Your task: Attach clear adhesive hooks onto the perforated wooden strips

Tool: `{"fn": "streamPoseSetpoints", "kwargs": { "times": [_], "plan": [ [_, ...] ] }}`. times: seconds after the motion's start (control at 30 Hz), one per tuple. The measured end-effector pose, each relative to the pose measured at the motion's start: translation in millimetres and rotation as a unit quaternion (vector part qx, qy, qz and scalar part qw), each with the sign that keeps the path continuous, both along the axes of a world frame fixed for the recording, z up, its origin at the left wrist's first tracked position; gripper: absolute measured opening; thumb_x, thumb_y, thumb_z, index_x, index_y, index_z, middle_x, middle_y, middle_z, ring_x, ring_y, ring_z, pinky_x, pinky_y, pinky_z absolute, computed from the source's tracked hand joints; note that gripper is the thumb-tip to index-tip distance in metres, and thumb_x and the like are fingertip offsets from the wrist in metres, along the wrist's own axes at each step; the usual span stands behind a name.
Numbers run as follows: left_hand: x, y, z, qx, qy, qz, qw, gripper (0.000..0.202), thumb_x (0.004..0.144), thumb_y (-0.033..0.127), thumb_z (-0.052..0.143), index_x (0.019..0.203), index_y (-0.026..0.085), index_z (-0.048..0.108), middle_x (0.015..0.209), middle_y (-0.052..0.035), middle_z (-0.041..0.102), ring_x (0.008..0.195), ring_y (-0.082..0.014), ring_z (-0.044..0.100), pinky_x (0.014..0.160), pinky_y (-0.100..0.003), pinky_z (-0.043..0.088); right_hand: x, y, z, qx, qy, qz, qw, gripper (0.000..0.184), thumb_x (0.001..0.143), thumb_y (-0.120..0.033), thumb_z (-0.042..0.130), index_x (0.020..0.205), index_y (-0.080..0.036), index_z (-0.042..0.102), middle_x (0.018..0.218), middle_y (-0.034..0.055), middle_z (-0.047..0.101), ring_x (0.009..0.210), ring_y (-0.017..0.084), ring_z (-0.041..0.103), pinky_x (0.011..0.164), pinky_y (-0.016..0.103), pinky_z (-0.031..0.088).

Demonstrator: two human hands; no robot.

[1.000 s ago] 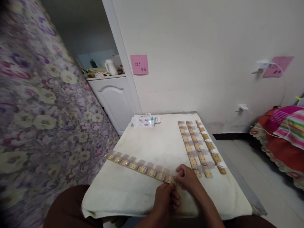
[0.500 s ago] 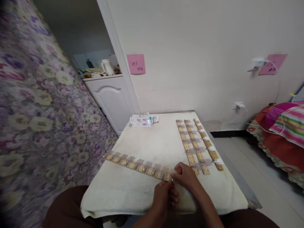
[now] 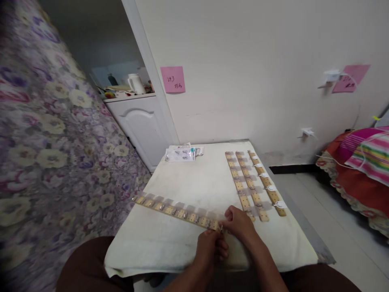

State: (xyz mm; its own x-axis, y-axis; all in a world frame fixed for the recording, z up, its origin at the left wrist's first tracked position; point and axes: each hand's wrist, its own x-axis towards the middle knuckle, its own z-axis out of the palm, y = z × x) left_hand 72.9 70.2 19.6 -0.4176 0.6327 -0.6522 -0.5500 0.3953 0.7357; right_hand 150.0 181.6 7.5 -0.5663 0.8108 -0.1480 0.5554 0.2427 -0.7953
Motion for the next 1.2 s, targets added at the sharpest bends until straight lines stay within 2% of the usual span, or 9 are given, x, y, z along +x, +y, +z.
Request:
{"fn": "streamPoseSetpoints", "kwargs": {
  "times": [0.2, 0.4, 0.53, 0.63, 0.77, 0.87, 1.0, 1.2],
  "plan": [
    [-2, 3, -3.5, -0.019, 0.01, -0.021, 1.0, 0.026, 0.076, 0.035, 0.049, 0.057, 0.017, 0.05, 0.037, 0.0001, 0.055, 0.026, -0.0114, 0.046, 0.033, -0.022, 0.027, 0, 3, 0.4, -0.051, -0.01, 0.028, 0.998, 0.022, 0.064, -0.027, 0.068, 0.077, -0.021, 0.051, 0.052, -0.0065, 0.059, 0.045, 0.01, 0.054, 0.046, 0.021, 0.03],
    [-3, 2, 0.3, -0.02, -0.003, -0.037, 0.999, 0.019, 0.074, 0.029, 0.047, 0.059, 0.017, 0.05, 0.039, -0.0001, 0.056, 0.029, -0.0122, 0.049, 0.036, -0.022, 0.029, -3, 3, 0.1, -0.083, 0.0, 0.017, 0.996, 0.025, 0.064, -0.025, 0.07, 0.078, -0.021, 0.049, 0.05, -0.0089, 0.056, 0.041, 0.008, 0.052, 0.044, 0.02, 0.03],
    [-6, -1, 3.2, -0.006, -0.01, -0.044, 0.999, 0.019, 0.073, 0.034, 0.051, 0.063, 0.017, 0.05, 0.041, 0.0009, 0.056, 0.031, -0.0107, 0.049, 0.039, -0.022, 0.031, -1, 0, -2.3, -0.05, 0.011, 0.006, 0.999, 0.024, 0.066, -0.026, 0.069, 0.08, -0.02, 0.051, 0.048, -0.0094, 0.054, 0.043, 0.008, 0.051, 0.046, 0.019, 0.029],
    [-8, -5, 2.6, 0.008, -0.017, -0.055, 0.998, 0.021, 0.071, 0.037, 0.054, 0.066, 0.017, 0.05, 0.043, 0.0011, 0.057, 0.033, -0.0108, 0.05, 0.042, -0.022, 0.032, 2, -5, -0.6, -0.028, 0.035, 0.008, 0.999, 0.025, 0.066, -0.03, 0.068, 0.084, -0.019, 0.054, 0.055, -0.007, 0.059, 0.05, 0.009, 0.054, 0.049, 0.019, 0.033],
    [-13, -12, -1.3, 0.028, -0.024, -0.075, 0.996, 0.017, 0.069, 0.034, 0.053, 0.069, 0.017, 0.05, 0.044, 0.001, 0.057, 0.034, -0.0111, 0.051, 0.042, -0.022, 0.033, 4, -13, 4.6, 0.003, 0.053, -0.002, 0.999, 0.014, 0.079, -0.033, 0.051, 0.081, -0.02, 0.056, 0.055, -0.0058, 0.058, 0.052, 0.011, 0.056, 0.054, 0.021, 0.037],
    [-18, -20, -5.6, 0.043, -0.027, -0.098, 0.994, 0.015, 0.068, 0.032, 0.051, 0.071, 0.018, 0.049, 0.045, 0.0009, 0.059, 0.035, -0.0114, 0.052, 0.042, -0.022, 0.033, 6, -20, 3.7, 0.026, 0.052, -0.023, 0.998, 0.019, 0.084, -0.028, 0.039, 0.083, -0.02, 0.056, 0.054, -0.0056, 0.056, 0.055, 0.013, 0.057, 0.06, 0.024, 0.04],
    [-29, -36, -11.9, 0.065, -0.021, -0.136, 0.988, 0.017, 0.066, 0.034, 0.053, 0.073, 0.019, 0.047, 0.048, 0.0015, 0.061, 0.035, -0.0099, 0.053, 0.041, -0.02, 0.032, 10, -35, -6.4, 0.072, 0.076, -0.082, 0.991, 0.025, 0.083, -0.026, 0.037, 0.098, -0.021, 0.055, 0.068, -0.0016, 0.062, 0.065, 0.016, 0.061, 0.069, 0.028, 0.045],
    [-51, -60, -20.4, 0.08, -0.021, -0.195, 0.977, 0.028, 0.059, 0.04, 0.06, 0.071, 0.02, 0.045, 0.046, 0.0012, 0.062, 0.033, -0.011, 0.053, 0.035, -0.018, 0.029, 11, -62, -18.8, 0.155, 0.121, -0.16, 0.967, 0.03, 0.086, -0.032, 0.038, 0.107, -0.021, 0.055, 0.099, 0.0071, 0.064, 0.086, 0.019, 0.061, 0.083, 0.032, 0.046]
  ]
}}
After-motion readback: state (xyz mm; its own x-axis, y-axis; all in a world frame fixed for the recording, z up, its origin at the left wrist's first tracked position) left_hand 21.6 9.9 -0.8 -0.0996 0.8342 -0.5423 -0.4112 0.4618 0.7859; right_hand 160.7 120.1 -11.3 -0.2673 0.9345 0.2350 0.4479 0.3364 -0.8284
